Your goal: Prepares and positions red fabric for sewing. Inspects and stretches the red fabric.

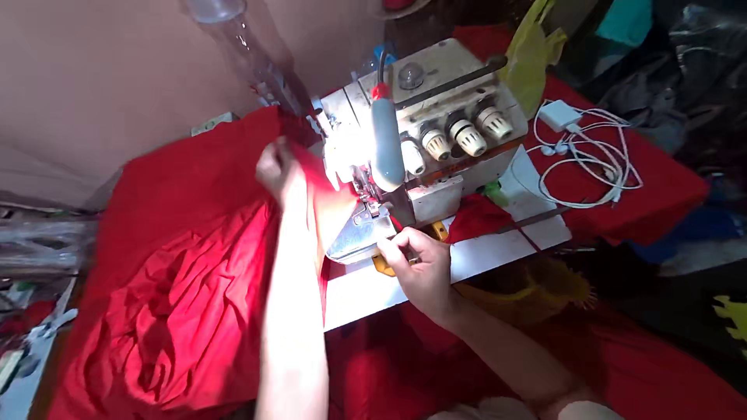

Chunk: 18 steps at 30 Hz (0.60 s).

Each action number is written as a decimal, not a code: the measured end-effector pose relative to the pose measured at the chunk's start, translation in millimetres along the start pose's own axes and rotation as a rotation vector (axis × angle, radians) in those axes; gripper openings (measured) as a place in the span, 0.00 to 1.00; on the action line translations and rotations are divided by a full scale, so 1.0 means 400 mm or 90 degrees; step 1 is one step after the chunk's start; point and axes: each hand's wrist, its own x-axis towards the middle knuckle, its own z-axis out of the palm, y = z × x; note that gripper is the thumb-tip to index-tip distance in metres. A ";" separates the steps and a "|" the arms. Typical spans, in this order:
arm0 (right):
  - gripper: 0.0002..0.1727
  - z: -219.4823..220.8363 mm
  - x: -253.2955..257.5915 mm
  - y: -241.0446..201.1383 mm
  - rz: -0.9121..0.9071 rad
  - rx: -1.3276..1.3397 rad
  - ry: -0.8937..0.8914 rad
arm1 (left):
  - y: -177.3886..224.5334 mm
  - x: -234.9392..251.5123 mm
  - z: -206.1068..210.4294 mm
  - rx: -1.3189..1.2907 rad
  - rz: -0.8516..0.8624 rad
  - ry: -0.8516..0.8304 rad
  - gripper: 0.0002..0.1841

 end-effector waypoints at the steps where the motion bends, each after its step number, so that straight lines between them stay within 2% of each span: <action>1: 0.10 0.006 0.004 -0.012 -0.048 0.003 -0.010 | 0.024 -0.029 -0.034 -0.103 0.026 0.133 0.20; 2: 0.11 0.017 0.010 -0.024 -0.086 0.011 -0.016 | 0.066 -0.068 -0.087 -0.213 0.051 0.211 0.20; 4: 0.13 0.041 0.023 -0.042 -0.115 0.046 -0.062 | 0.128 -0.154 -0.183 -0.373 0.188 0.324 0.17; 6: 0.19 0.055 0.037 -0.054 -0.100 0.092 -0.160 | 0.166 -0.248 -0.267 -0.410 0.338 0.314 0.13; 7: 0.22 0.056 0.039 -0.056 -0.086 0.113 -0.214 | 0.187 -0.296 -0.304 -0.388 0.394 0.275 0.12; 9: 0.24 0.034 0.035 -0.046 -0.053 0.180 -0.332 | 0.208 -0.388 -0.376 -0.238 0.471 0.151 0.11; 11: 0.13 -0.009 0.014 -0.017 -0.054 0.179 -0.338 | 0.220 -0.439 -0.422 -0.055 0.483 0.010 0.10; 12: 0.10 -0.044 0.005 -0.001 -0.051 0.111 -0.322 | 0.225 -0.442 -0.428 -0.007 0.475 -0.073 0.12; 14: 0.11 -0.127 0.009 0.023 -0.016 -0.084 -0.275 | 0.230 -0.426 -0.426 0.038 0.398 -0.310 0.18; 16: 0.12 -0.194 0.040 0.022 0.077 -0.210 -0.228 | 0.232 -0.392 -0.432 0.054 0.269 -0.613 0.30; 17: 0.11 -0.219 0.057 0.020 0.099 -0.231 -0.191 | 0.238 -0.374 -0.437 0.034 0.234 -0.720 0.34; 18: 0.10 -0.243 0.071 0.010 0.095 -0.241 -0.147 | 0.248 -0.359 -0.445 -0.009 0.250 -0.767 0.32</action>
